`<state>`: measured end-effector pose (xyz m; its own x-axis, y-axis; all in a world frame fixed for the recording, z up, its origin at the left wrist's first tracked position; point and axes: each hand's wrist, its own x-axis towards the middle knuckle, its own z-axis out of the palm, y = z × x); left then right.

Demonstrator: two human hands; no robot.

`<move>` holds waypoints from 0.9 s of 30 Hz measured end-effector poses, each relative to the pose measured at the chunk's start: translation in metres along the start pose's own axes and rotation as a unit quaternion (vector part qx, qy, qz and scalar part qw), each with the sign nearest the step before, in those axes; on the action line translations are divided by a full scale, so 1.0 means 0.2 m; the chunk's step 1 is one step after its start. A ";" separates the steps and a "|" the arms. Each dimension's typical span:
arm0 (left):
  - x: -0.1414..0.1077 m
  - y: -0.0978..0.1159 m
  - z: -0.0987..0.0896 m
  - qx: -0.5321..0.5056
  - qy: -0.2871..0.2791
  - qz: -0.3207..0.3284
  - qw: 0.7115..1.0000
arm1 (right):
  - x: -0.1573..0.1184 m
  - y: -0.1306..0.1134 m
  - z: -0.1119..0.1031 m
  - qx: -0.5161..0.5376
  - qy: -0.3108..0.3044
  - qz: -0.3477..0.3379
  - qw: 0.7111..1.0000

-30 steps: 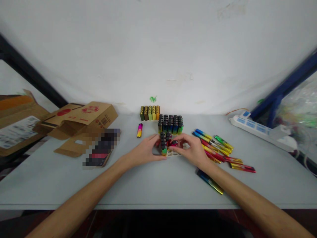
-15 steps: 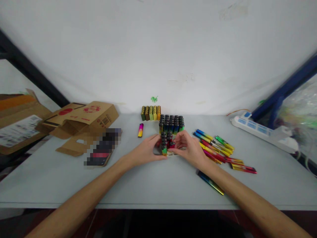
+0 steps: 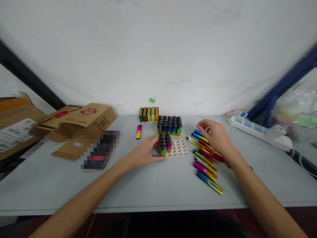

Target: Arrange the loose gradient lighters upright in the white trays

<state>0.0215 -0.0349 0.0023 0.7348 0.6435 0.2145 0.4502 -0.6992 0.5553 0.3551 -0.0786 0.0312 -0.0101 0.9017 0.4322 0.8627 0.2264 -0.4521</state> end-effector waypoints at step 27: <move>0.00 0.00 0.00 0.012 -0.010 -0.003 1.000 | 0.02 0.18 -0.02 -0.066 -0.059 0.044 0.995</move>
<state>0.0209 -0.0348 0.0024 0.7414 0.6421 0.1950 0.4672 -0.7025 0.5369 0.3872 -0.0691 0.0190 0.0158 0.9550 0.2963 0.9216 0.1010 -0.3747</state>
